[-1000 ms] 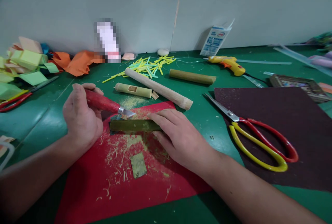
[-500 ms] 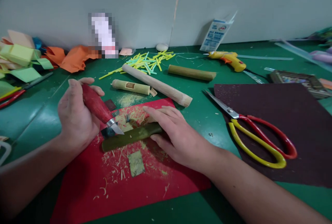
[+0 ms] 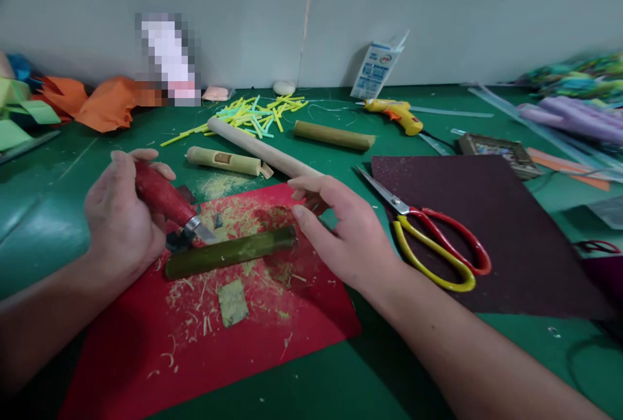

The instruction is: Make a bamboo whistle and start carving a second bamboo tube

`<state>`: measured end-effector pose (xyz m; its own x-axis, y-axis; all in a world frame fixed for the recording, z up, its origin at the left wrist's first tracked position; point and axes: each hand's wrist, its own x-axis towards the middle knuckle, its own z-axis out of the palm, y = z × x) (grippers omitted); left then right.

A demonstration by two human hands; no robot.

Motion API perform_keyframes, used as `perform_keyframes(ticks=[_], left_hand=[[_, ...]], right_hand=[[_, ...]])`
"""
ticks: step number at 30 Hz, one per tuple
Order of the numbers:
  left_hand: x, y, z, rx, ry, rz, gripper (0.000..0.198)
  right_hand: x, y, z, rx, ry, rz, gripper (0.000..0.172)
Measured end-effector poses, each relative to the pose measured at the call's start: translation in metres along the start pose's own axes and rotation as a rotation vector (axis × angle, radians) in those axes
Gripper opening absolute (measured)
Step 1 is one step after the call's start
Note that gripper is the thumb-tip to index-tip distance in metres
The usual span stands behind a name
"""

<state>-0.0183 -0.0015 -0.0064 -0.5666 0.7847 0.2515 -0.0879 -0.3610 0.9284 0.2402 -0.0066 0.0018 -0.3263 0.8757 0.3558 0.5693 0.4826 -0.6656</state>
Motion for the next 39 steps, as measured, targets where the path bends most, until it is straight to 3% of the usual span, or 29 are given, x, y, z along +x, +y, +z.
perform_keyframes(ticks=[5, 9, 11, 14, 21, 29, 39], left_hand=[[0.000, 0.002, 0.001, 0.004, 0.012, 0.038, 0.035], [0.001, 0.004, 0.003, -0.011, 0.020, 0.041, 0.033], [0.001, 0.005, 0.003, -0.030, 0.017, 0.042, 0.032], [0.001, 0.005, 0.002, -0.050, 0.005, 0.051, 0.032], [-0.002, 0.009, 0.001, -0.062, -0.127, 0.054, 0.027], [-0.002, 0.009, 0.000, -0.028, -0.119, 0.094, 0.021], [-0.004, 0.010, 0.000, 0.000, -0.149, 0.194, 0.019]], right_hand=[[0.002, 0.003, -0.004, -0.069, -0.031, -0.107, 0.024], [0.001, 0.000, 0.000, -0.168, -0.203, -0.272, 0.032], [0.000, -0.003, 0.003, -0.255, -0.292, -0.288, 0.040], [0.002, -0.006, 0.008, -0.333, -0.354, -0.288, 0.039], [0.003, -0.005, 0.013, -0.228, -0.304, -0.304, 0.033], [0.004, -0.004, 0.013, -0.157, -0.308, -0.332, 0.022], [0.003, -0.006, 0.011, -0.043, -0.347, -0.210, 0.023]])
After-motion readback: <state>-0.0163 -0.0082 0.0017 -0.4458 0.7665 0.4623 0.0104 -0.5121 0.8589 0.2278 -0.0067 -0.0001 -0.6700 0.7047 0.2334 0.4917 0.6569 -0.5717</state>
